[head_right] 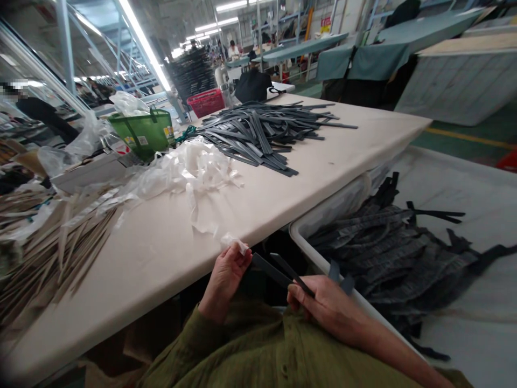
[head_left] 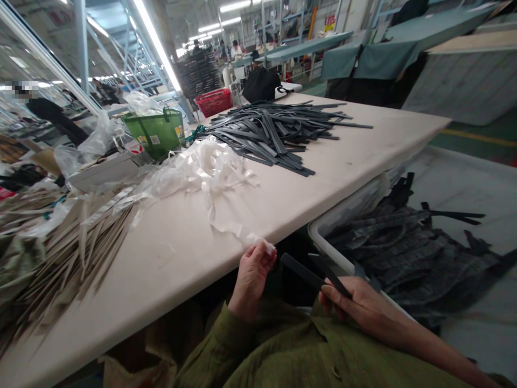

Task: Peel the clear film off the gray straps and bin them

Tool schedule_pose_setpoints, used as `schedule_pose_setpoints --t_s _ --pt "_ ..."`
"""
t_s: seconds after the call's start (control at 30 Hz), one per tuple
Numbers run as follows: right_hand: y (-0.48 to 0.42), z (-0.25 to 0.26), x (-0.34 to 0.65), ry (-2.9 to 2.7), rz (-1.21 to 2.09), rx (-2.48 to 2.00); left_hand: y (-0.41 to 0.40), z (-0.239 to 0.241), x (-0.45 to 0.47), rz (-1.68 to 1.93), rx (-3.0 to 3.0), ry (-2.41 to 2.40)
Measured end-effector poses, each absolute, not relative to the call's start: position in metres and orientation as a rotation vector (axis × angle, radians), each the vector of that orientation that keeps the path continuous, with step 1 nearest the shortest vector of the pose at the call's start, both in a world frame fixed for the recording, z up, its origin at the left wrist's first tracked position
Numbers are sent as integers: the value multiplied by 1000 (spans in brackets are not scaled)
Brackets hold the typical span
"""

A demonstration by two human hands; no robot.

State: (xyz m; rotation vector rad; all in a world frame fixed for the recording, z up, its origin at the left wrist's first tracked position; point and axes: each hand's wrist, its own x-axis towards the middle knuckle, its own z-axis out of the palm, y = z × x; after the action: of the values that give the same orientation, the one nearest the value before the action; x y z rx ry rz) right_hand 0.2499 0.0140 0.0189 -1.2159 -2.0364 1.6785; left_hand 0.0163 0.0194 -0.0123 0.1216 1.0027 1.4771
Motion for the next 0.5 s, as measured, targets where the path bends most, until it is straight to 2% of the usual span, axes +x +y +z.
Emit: schedule_pose_setpoints --t_s 0.5 --pt "28 14 238 -2207 1498 -1248 13 -25 15 1412 169 1007"
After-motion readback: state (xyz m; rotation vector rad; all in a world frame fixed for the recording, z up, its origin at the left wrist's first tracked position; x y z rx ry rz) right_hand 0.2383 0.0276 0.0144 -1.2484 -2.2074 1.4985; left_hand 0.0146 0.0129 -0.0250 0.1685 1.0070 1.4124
